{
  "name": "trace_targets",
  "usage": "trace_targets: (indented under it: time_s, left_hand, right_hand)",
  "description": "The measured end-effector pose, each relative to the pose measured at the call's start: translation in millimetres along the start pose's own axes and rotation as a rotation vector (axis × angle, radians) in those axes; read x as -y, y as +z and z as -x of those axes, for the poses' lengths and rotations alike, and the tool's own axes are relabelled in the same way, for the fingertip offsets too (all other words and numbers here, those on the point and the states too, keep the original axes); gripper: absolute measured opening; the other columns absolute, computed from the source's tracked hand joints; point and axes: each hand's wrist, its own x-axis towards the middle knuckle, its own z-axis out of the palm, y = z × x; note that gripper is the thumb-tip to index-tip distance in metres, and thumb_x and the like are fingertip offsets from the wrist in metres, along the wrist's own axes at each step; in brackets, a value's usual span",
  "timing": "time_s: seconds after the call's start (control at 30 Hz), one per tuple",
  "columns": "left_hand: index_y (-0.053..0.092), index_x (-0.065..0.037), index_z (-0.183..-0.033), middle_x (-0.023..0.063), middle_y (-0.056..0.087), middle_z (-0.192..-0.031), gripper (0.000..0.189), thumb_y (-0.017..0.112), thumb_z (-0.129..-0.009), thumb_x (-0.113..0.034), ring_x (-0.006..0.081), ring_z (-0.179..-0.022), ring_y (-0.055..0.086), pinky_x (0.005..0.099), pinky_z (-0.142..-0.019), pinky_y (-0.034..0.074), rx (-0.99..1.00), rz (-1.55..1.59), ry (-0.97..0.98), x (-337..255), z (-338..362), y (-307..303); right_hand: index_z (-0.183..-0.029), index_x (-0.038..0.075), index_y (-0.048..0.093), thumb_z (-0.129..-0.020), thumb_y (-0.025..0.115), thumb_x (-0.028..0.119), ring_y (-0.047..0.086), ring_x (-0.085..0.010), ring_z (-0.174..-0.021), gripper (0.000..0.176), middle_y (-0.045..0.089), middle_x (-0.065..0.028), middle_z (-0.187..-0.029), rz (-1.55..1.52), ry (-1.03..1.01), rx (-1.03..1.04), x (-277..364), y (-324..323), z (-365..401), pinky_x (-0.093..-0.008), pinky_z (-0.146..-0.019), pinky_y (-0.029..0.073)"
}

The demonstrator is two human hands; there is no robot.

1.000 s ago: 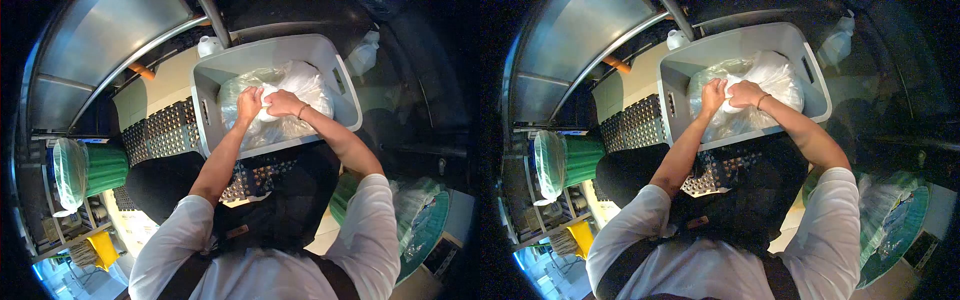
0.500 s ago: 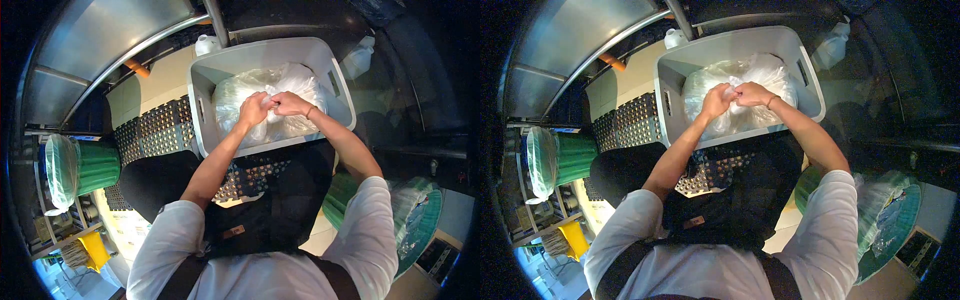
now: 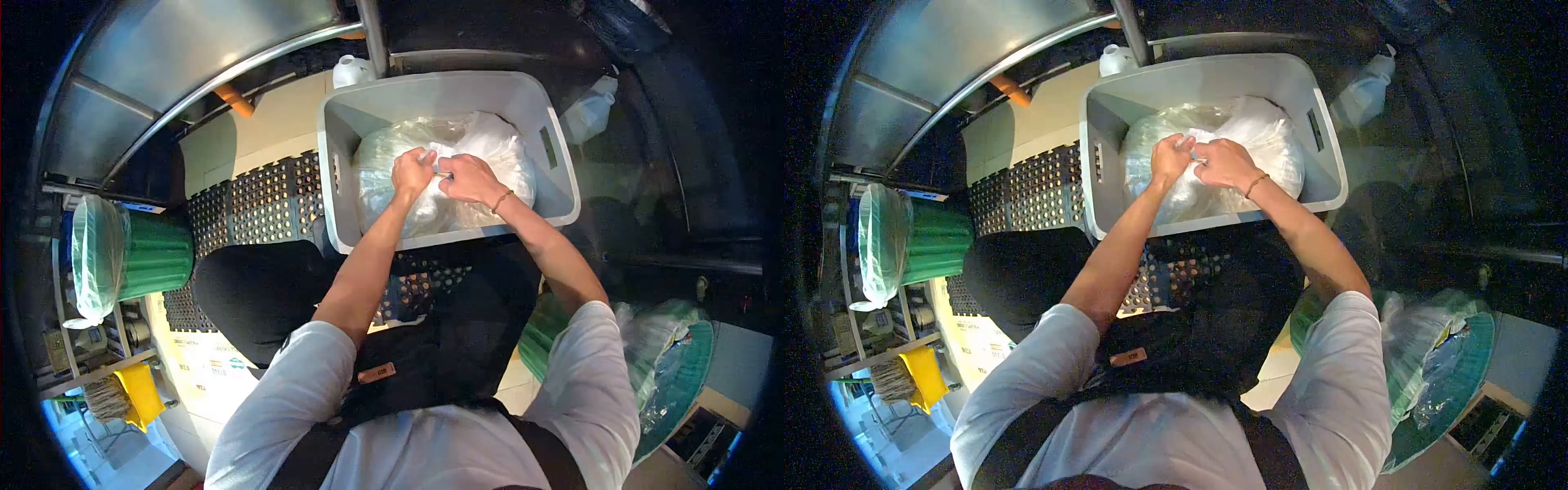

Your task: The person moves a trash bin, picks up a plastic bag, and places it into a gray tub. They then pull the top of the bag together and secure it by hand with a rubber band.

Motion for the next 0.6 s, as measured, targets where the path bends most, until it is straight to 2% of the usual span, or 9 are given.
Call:
trace_targets:
  time_s: [0.13,0.2,0.23,0.3,0.33,0.47,0.53,0.57,0.6]
  left_hand:
    - [0.071,-0.003,-0.095,0.0225,0.068,-0.083,0.034,0.068,-0.084,-0.035,0.0397,-0.082,0.065,0.0431,-0.073,0.049,0.039,-0.110,-0.030,-0.5,-3.8,1.3]
    - [0.067,-0.007,-0.078,0.0210,0.065,-0.075,0.030,0.066,-0.084,-0.036,0.0418,-0.078,0.062,0.0489,-0.069,0.048,-0.043,-0.092,0.023,1.6,-7.1,2.2]
    - [0.067,-0.007,-0.078,0.0210,0.065,-0.075,0.030,0.066,-0.084,-0.036,0.0418,-0.078,0.062,0.0489,-0.069,0.048,-0.037,-0.089,0.017,4.3,-5.0,2.8]
    - [0.065,-0.005,-0.076,0.0216,0.063,-0.073,0.031,0.065,-0.086,-0.035,0.0424,-0.074,0.061,0.0492,-0.066,0.046,-0.104,0.042,0.209,6.7,-6.8,-2.9]
    - [0.068,-0.002,-0.088,0.0232,0.064,-0.074,0.034,0.064,-0.088,-0.035,0.0350,-0.072,0.065,0.0416,-0.066,0.048,0.013,-0.022,0.148,6.5,-7.6,-7.5]
    - [0.066,0.000,-0.086,0.0220,0.063,-0.072,0.035,0.063,-0.089,-0.035,0.0328,-0.067,0.063,0.0402,-0.063,0.048,0.002,-0.049,0.150,7.2,-7.3,-10.2]
    - [0.065,-0.002,-0.088,0.0227,0.065,-0.085,0.034,0.064,-0.087,-0.036,0.0422,-0.084,0.062,0.0462,-0.072,0.048,0.038,0.036,0.144,8.5,-6.5,-10.1]
    - [0.065,-0.002,-0.088,0.0227,0.065,-0.085,0.034,0.064,-0.087,-0.036,0.0422,-0.084,0.062,0.0462,-0.072,0.048,0.036,0.035,0.147,9.5,-7.3,-11.3]
    - [0.065,-0.002,-0.093,0.0237,0.065,-0.091,0.035,0.064,-0.086,-0.036,0.0418,-0.089,0.062,0.0455,-0.076,0.048,0.141,0.050,0.165,9.2,-5.3,-14.8]
  right_hand:
    - [-0.091,0.008,0.063,-0.069,0.064,0.025,0.057,-0.0365,-0.092,0.028,0.061,-0.0186,-0.090,-0.072,0.026,-0.025,-8.4,17.2,0.0,-0.0436,-0.080,0.047]
    - [-0.089,0.007,0.062,-0.069,0.065,0.024,0.055,-0.0350,-0.091,0.027,0.059,-0.0174,-0.090,-0.099,-0.012,-0.051,-15.3,18.2,-4.5,-0.0423,-0.080,0.046]
    - [-0.087,0.007,0.061,-0.068,0.065,0.023,0.054,-0.0335,-0.091,0.025,0.057,-0.0162,-0.089,-0.131,-0.043,-0.069,-18.8,19.3,-2.4,-0.0409,-0.080,0.045]
    - [-0.085,0.005,0.058,-0.068,0.065,0.018,0.053,-0.0316,-0.092,0.022,0.056,-0.0138,-0.089,-0.201,-0.128,-0.094,-27.1,19.1,-6.7,-0.0398,-0.079,0.045]
    - [-0.082,0.003,0.056,-0.068,0.065,0.012,0.052,-0.0297,-0.093,0.019,0.055,-0.0114,-0.088,-0.277,-0.217,-0.119,-30.7,20.1,-9.8,-0.0386,-0.077,0.044]
    - [-0.079,0.005,0.057,-0.069,0.064,0.018,0.054,-0.0319,-0.087,0.018,0.056,-0.0143,-0.086,-0.339,-0.232,-0.006,-40.2,18.2,-25.3,-0.0408,-0.074,0.044]
    - [-0.075,0.003,0.055,-0.069,0.062,0.016,0.056,-0.0335,-0.077,0.015,0.057,-0.0143,-0.081,-0.232,-0.199,0.048,-36.1,8.8,-26.5,-0.0418,-0.068,0.044]
    - [-0.075,0.003,0.055,-0.069,0.062,0.016,0.056,-0.0335,-0.077,0.015,0.057,-0.0143,-0.081,-0.231,-0.201,0.046,-34.9,7.0,-27.2,-0.0418,-0.068,0.044]
    - [-0.074,0.003,0.055,-0.070,0.062,0.015,0.057,-0.0346,-0.074,0.014,0.058,-0.0148,-0.079,-0.176,-0.222,-0.001,-35.2,6.9,-25.7,-0.0421,-0.065,0.045]
